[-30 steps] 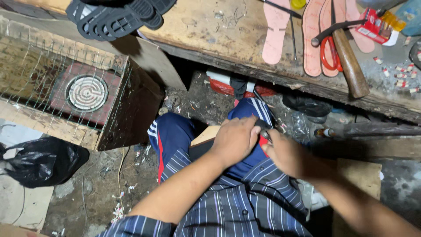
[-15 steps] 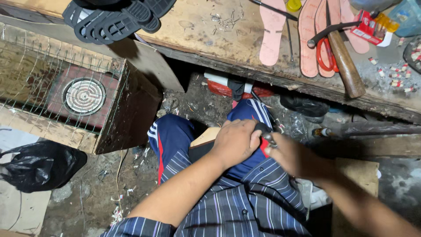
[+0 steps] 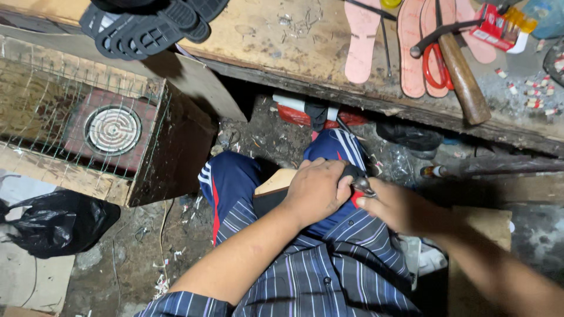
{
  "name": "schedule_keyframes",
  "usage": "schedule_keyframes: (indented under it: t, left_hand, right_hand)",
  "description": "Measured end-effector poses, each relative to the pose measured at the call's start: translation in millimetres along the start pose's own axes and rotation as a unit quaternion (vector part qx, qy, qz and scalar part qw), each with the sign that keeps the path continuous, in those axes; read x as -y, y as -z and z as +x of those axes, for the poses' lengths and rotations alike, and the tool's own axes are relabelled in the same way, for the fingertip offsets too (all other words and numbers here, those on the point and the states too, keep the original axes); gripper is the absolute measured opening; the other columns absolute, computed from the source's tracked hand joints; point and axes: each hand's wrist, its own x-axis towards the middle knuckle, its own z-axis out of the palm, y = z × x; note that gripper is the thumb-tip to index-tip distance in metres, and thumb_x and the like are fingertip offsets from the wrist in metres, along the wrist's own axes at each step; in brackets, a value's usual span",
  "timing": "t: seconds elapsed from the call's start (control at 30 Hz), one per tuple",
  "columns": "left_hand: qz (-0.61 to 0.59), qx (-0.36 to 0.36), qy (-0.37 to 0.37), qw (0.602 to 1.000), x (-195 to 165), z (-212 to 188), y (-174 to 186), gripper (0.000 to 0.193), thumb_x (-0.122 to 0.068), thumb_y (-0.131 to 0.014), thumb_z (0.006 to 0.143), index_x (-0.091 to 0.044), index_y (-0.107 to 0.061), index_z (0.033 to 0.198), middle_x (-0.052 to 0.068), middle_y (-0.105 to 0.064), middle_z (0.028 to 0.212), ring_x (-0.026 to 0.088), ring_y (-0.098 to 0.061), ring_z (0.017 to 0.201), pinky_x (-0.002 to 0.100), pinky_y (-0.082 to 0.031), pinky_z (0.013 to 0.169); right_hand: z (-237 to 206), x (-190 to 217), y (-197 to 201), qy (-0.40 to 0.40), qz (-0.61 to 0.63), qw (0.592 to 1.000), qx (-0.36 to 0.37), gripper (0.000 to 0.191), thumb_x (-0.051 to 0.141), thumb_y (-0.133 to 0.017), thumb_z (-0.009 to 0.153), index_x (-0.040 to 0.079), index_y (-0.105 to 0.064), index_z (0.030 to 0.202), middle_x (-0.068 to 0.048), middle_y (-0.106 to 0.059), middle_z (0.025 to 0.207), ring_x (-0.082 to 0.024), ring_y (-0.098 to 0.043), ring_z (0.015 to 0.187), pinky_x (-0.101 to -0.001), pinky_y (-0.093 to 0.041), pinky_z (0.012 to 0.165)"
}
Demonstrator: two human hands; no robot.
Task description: The person sits on the floor holding a shoe upper stretched over a wooden last. They use pincers to grip and pull the upper's edge, then hammer the lasted edge to set it, repeating around the shoe and turning the shoe to reach different sides.
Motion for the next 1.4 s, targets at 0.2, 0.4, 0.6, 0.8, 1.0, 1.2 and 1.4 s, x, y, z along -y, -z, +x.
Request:
schedule_keyframes:
  t: [0.2, 0.4, 0.6, 0.8, 1.0, 1.2, 1.4]
  left_hand:
    - [-0.078, 0.0, 0.008, 0.997, 4.5, 3.4, -0.4, 0.032, -0.028, -0.058, 0.095, -0.005, -0.068, 0.114, 0.017, -0.071, 0.098, 0.037, -0.065, 0.095, 0.048, -0.048, 0.085]
    - [-0.054, 0.018, 0.031, 0.998, -0.5, 6.6, 1.9, 0.03, -0.027, -0.058, 0.093, -0.005, -0.068, 0.11, 0.017, -0.072, 0.1, 0.038, -0.066, 0.098, 0.049, -0.048, 0.086]
    - [-0.033, 0.016, -0.001, 0.999, -7.7, -7.9, -1.7, 0.039, -0.03, -0.058, 0.094, -0.003, -0.065, 0.122, 0.017, -0.071, 0.104, 0.036, -0.066, 0.099, 0.048, -0.048, 0.088]
    - [-0.087, 0.022, 0.019, 0.996, 2.3, 4.3, 1.6, 0.034, -0.029, -0.058, 0.093, -0.006, -0.068, 0.116, 0.017, -0.073, 0.106, 0.037, -0.065, 0.101, 0.048, -0.047, 0.085]
    - [-0.019, 0.04, 0.03, 0.999, -9.6, -0.3, 1.2, 0.034, -0.03, -0.059, 0.092, -0.006, -0.068, 0.115, 0.017, -0.071, 0.096, 0.036, -0.066, 0.098, 0.048, -0.048, 0.087]
    - [-0.064, 0.002, -0.022, 0.998, -1.2, -3.1, -4.1, 0.036, -0.029, -0.059, 0.093, -0.004, -0.066, 0.118, 0.018, -0.071, 0.101, 0.037, -0.065, 0.099, 0.048, -0.048, 0.087]
    - [-0.042, 0.046, 0.019, 0.998, 1.0, 7.6, 2.6, 0.031, -0.03, -0.059, 0.091, -0.006, -0.068, 0.108, 0.016, -0.071, 0.097, 0.037, -0.065, 0.097, 0.049, -0.047, 0.083]
  right_hand:
    - [11.4, -8.4, -53.9, 0.017, -0.202, 0.955, -0.217, 0.021, 0.022, -0.056, 0.096, 0.003, -0.054, 0.104, -0.023, -0.067, 0.087, -0.045, -0.066, 0.081, -0.0543, -0.052, 0.071]
    - [7.1, -8.9, -25.3, 0.123, -0.157, 0.964, -0.175, 0.023, 0.02, -0.061, 0.09, 0.0, -0.055, 0.098, -0.025, -0.066, 0.087, -0.045, -0.066, 0.082, -0.0528, -0.052, 0.069]
    - [-5.9, -7.2, -3.4, -0.024, -0.167, 0.985, -0.022, 0.025, 0.027, -0.062, 0.093, 0.004, -0.055, 0.098, -0.021, -0.068, 0.083, -0.041, -0.068, 0.081, -0.0516, -0.054, 0.07]
    - [10.6, -26.3, -55.7, 0.056, -0.272, 0.941, -0.194, 0.017, 0.019, -0.058, 0.093, 0.003, -0.054, 0.095, -0.023, -0.066, 0.088, -0.043, -0.067, 0.083, -0.0532, -0.054, 0.073]
    - [1.6, -4.4, 15.5, 0.146, -0.024, 0.989, 0.027, 0.023, 0.021, -0.06, 0.092, 0.003, -0.06, 0.105, -0.02, -0.073, 0.09, -0.041, -0.071, 0.083, -0.0515, -0.055, 0.073]
    - [4.3, -23.2, -38.9, 0.024, -0.179, 0.975, -0.133, 0.025, 0.026, -0.065, 0.09, 0.004, -0.059, 0.1, -0.023, -0.07, 0.09, -0.044, -0.069, 0.082, -0.0534, -0.054, 0.071]
    - [13.5, -17.4, -32.9, 0.095, -0.18, 0.965, -0.167, 0.025, 0.024, -0.066, 0.088, 0.001, -0.058, 0.095, -0.023, -0.069, 0.088, -0.044, -0.068, 0.082, -0.0521, -0.053, 0.073]
